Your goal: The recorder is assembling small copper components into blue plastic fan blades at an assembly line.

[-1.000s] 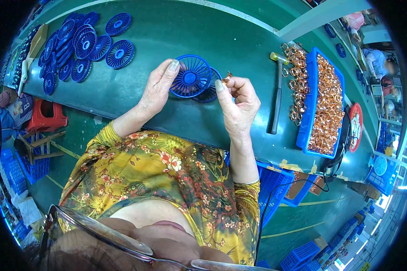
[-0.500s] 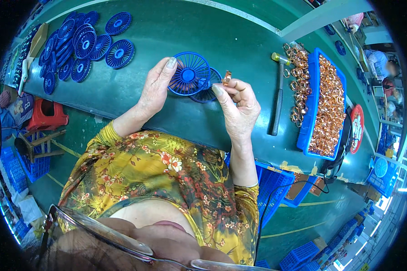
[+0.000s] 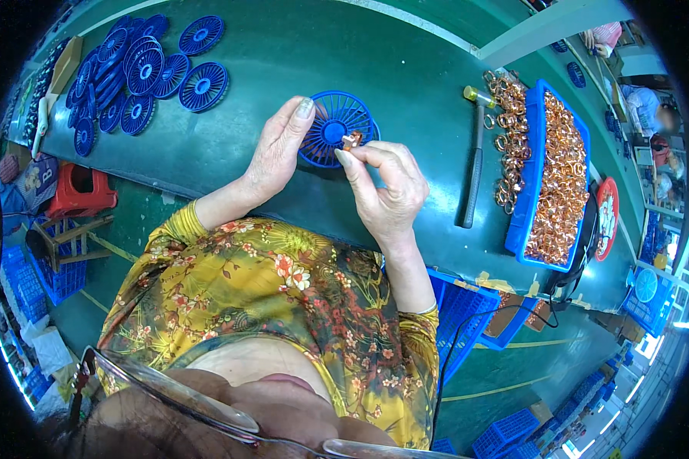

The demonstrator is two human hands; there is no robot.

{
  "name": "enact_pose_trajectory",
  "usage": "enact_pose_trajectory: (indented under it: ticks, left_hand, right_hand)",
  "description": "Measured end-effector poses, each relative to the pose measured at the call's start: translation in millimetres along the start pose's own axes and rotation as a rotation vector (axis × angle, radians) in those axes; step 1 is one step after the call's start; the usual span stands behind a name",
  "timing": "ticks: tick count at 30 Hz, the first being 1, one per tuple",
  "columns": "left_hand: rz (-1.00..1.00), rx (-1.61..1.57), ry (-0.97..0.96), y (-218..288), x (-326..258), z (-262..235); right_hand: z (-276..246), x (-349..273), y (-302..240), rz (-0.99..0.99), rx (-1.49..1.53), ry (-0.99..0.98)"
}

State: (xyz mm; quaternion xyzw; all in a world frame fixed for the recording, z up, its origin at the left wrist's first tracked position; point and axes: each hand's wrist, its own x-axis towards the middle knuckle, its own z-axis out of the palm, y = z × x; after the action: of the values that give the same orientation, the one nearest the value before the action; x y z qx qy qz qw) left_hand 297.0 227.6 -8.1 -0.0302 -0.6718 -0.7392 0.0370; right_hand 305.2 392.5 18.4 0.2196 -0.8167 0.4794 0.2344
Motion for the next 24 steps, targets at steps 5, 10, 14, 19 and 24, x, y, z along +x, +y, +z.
enact_pose_trajectory:
  ticks: [5,10,14,19,24]
  left_hand:
    - [0.028,0.013,-0.019,7,-5,6]
    - [0.102,0.072,-0.032,0,-15,11]
    - [0.069,0.052,-0.064,-5,-19,13]
    - [0.306,0.254,0.022,-14,-22,17]
    - [0.35,0.261,0.066,-11,-16,21]
  right_hand:
    - [10,3,0,-0.094,-0.097,0.023]
    - [20,0,0,-0.105,-0.255,0.012]
    - [26,-1,0,-0.021,-0.3,0.022]
    - [33,-3,2,0.027,-0.292,0.036]
    - [33,0,7,-0.075,-0.313,0.191]
